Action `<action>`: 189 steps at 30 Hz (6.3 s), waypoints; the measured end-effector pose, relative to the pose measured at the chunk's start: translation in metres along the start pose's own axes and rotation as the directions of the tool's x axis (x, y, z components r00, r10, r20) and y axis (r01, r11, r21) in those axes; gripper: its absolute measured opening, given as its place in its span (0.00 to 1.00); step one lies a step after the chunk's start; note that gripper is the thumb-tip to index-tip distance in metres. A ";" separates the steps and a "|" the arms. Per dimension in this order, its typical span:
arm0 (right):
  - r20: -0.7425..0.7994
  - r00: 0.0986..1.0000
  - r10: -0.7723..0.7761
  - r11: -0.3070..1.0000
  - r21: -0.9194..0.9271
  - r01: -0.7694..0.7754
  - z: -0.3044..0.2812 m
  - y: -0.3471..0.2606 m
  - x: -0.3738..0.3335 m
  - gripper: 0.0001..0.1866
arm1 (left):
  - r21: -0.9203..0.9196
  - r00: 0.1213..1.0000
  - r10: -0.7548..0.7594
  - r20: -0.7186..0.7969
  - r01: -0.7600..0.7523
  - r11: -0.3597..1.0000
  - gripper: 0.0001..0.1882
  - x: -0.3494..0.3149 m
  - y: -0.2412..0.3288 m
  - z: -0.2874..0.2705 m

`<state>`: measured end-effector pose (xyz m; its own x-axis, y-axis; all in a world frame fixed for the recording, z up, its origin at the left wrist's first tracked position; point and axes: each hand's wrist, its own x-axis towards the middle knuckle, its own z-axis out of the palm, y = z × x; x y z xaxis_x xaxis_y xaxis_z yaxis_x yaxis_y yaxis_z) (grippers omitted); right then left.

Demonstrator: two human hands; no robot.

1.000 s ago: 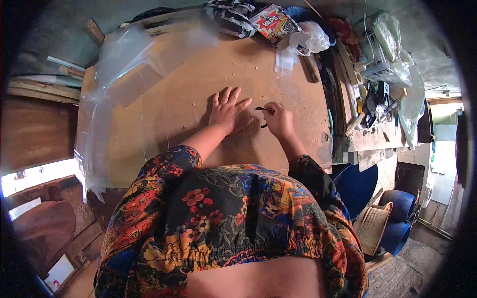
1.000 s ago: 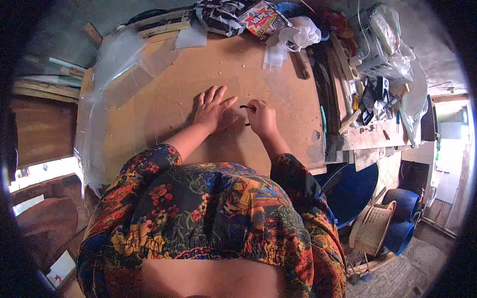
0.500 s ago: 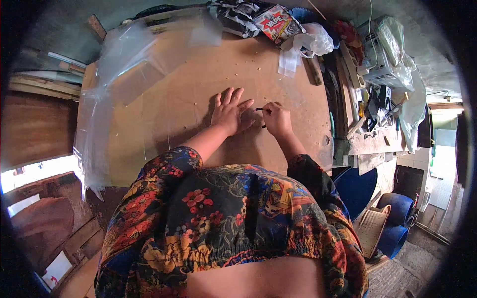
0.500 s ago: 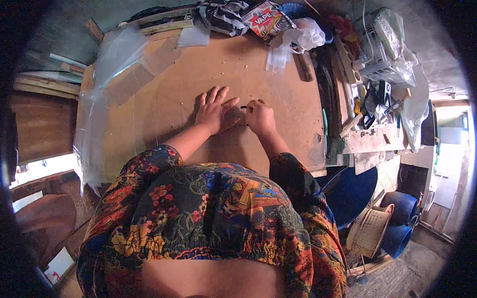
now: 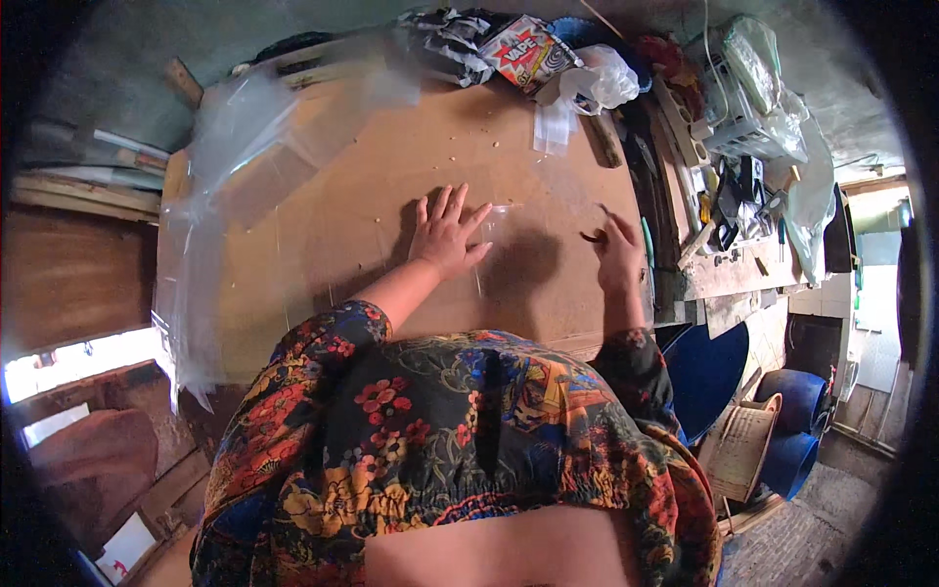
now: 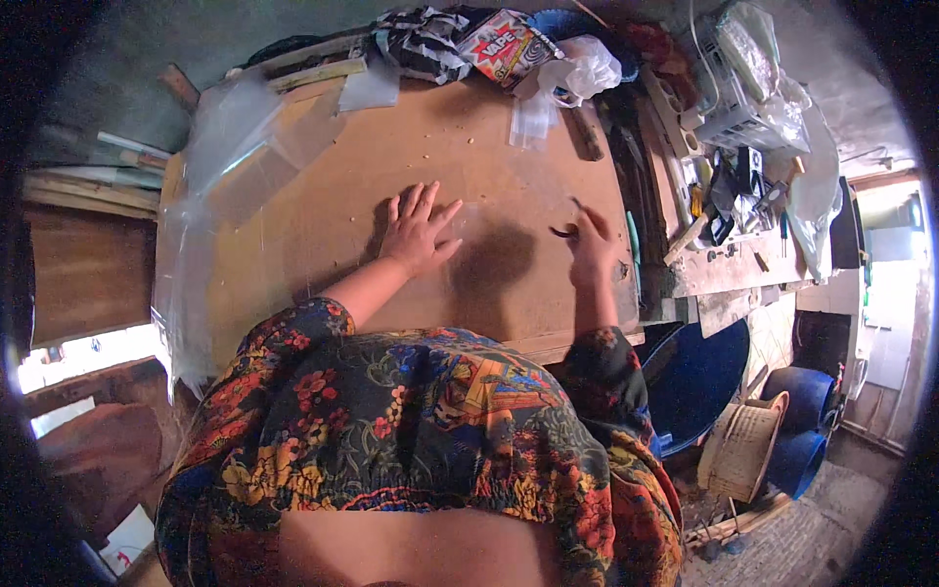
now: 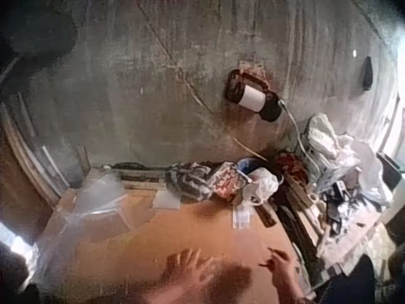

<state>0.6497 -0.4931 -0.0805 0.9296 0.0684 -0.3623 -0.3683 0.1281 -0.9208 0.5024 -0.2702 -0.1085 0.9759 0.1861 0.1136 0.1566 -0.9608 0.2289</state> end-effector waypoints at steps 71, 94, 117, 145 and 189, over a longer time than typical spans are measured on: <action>0.032 0.957 -0.288 0.942 0.186 0.278 0.003 0.002 -0.082 0.05 | 0.101 0.994 -0.020 0.104 0.009 0.995 0.23 -0.146 -0.174 -0.076; 0.408 0.890 -0.206 0.958 -0.102 0.269 0.182 0.053 -0.185 0.04 | 0.077 0.969 -0.244 -0.040 0.246 0.966 0.25 -0.180 -0.214 -0.081; 0.867 0.486 -0.109 0.334 -0.428 0.840 0.296 0.108 -0.209 0.07 | 0.033 0.970 -0.228 -0.084 0.231 0.972 0.26 -0.193 -0.227 -0.078; 0.870 0.462 -0.172 0.315 -0.396 0.863 0.303 0.116 -0.200 0.07 | 0.052 0.971 -0.226 -0.074 0.231 0.972 0.26 -0.192 -0.225 -0.080; 0.585 0.563 -0.584 0.117 -0.626 0.771 0.053 0.021 -0.103 0.28 | 0.075 0.908 0.166 -0.384 -0.148 0.986 0.04 -0.114 -0.131 -0.061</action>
<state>0.5450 -0.4451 -0.0550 0.7287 0.5426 0.4177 0.6842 -0.5511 -0.4777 0.3611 -0.1534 -0.0922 0.8542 0.0887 0.5124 0.0212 -0.9905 0.1362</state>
